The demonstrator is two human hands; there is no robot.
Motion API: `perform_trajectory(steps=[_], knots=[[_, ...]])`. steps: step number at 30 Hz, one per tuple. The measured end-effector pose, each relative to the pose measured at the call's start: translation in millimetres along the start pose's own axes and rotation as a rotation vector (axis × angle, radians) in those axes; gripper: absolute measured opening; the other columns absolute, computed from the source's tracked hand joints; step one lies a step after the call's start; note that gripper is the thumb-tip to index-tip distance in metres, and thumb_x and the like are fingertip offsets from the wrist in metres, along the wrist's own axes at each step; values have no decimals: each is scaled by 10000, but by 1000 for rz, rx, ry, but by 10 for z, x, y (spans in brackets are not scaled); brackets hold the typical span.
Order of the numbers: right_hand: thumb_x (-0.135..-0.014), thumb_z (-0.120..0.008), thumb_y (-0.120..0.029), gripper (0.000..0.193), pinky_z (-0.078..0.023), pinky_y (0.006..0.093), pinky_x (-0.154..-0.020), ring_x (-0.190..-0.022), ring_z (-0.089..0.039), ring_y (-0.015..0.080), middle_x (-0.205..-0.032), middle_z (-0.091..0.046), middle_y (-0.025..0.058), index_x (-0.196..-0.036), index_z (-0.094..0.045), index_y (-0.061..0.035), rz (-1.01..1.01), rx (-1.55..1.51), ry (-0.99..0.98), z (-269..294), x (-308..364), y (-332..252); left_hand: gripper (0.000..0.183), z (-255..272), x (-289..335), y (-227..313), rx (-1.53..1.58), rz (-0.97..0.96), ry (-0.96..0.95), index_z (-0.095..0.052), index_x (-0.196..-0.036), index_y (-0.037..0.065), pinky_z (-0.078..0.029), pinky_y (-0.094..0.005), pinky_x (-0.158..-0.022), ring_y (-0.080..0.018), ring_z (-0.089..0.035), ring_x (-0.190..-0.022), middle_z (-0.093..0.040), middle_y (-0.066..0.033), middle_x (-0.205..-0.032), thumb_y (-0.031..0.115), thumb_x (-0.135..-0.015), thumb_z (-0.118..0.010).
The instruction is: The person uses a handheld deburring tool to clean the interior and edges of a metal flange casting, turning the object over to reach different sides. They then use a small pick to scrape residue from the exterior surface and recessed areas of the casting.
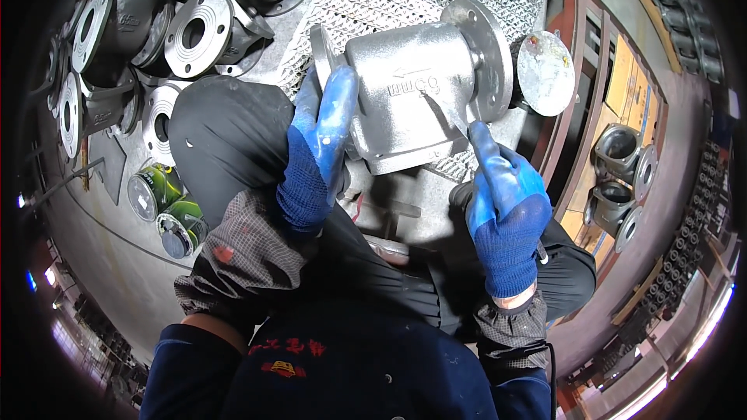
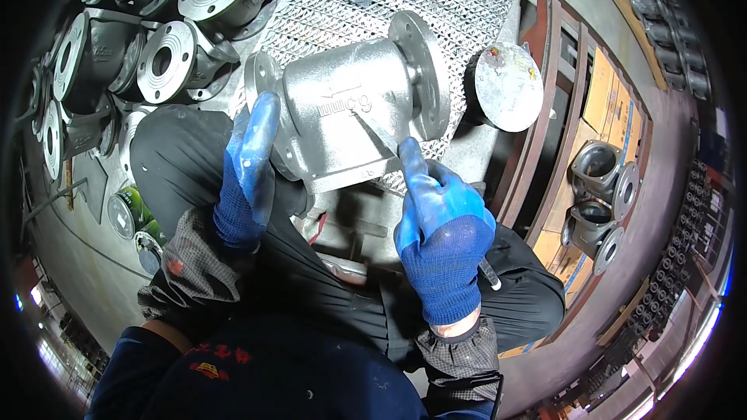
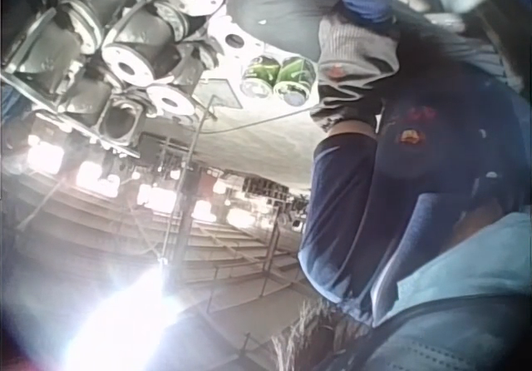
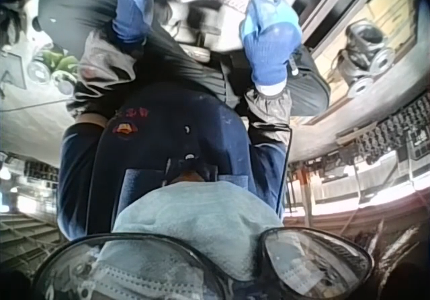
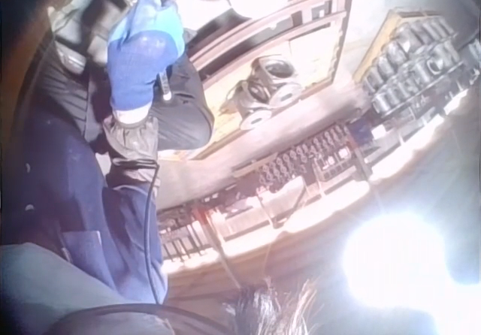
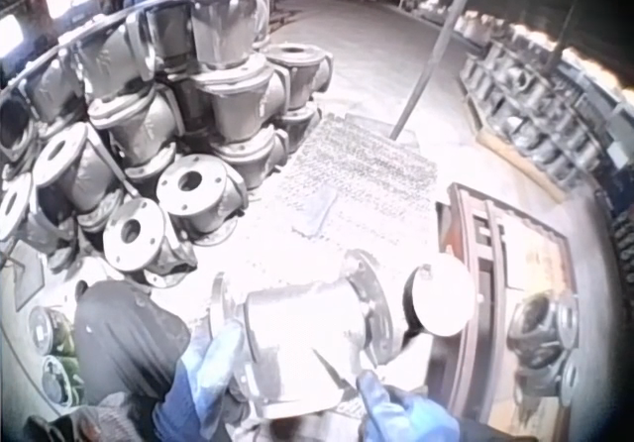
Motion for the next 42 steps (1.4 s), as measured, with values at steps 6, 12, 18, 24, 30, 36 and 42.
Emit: perform_trajectory(steps=[6,12,18,24,30,36,42], knots=[[-807,-550,85,471,-494,288,-642,-701,-596,200,-891,-625,164,-1239,-624,-86,-27,-4,-7,-6,-17,-11,501,16,6,-35,69,-50,-27,-353,-1391,-17,-464,-331,-924,-210,-550,-1091,-532,-141,-1221,236,-980,-485],[-820,-556,75,426,-485,278,-619,-669,-576,182,-864,-628,142,-1219,-630,-53,23,20,29,-16,-8,-8,515,36,18,-83,131,-55,-26,-346,-1398,-7,-480,-310,-907,-178,-562,-1072,-544,-115,-1204,237,-977,-514],[-739,-627,-2,539,-522,383,-638,-728,-646,307,-914,-664,181,-1264,-601,-123,-3,18,-12,-46,-18,32,543,67,-49,14,-141,-433,-154,-364,-1387,-14,-459,-329,-935,-202,-552,-1090,-534,-128,-1227,298,-964,-501],[-744,-625,-1,530,-526,374,-623,-705,-646,305,-903,-668,176,-1260,-603,-119,-11,44,-24,-44,-38,20,759,54,10,2,-233,98,34,-408,-1358,-58,-383,-410,-1020,-318,-504,-1183,-488,-193,-1321,571,-933,-397],[-731,-631,8,544,-524,370,-645,-729,-645,303,-918,-664,178,-1259,-605,-120,-2,50,-12,-38,-17,33,542,7,11,-44,232,185,104,-350,-1403,22,-491,-298,-888,-156,-570,-1023,-550,-93,-1167,268,-963,-549],[-785,-548,85,473,-486,293,-613,-637,-557,185,-725,-570,116,-1228,-627,-63,43,42,19,-12,-10,40,570,21,41,-72,217,72,13,-306,-1429,25,-488,-303,-906,-160,-559,-1061,-535,-99,-1193,262,-968,-541],[-783,-547,82,466,-480,289,-609,-635,-560,188,-738,-584,123,-1220,-632,-58,19,9,16,-15,-38,17,606,43,42,-151,226,34,-5,-240,-1453,5,-466,-309,-942,-174,-526,-1122,-491,-110,-1262,252,-976,-520]])
Point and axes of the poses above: each hand's wrist, its own x-axis away from the middle knuckle, its own z-axis out of the back of the hand, y = z × x, the point moved 6 cm from there along -x, towards the middle knuckle
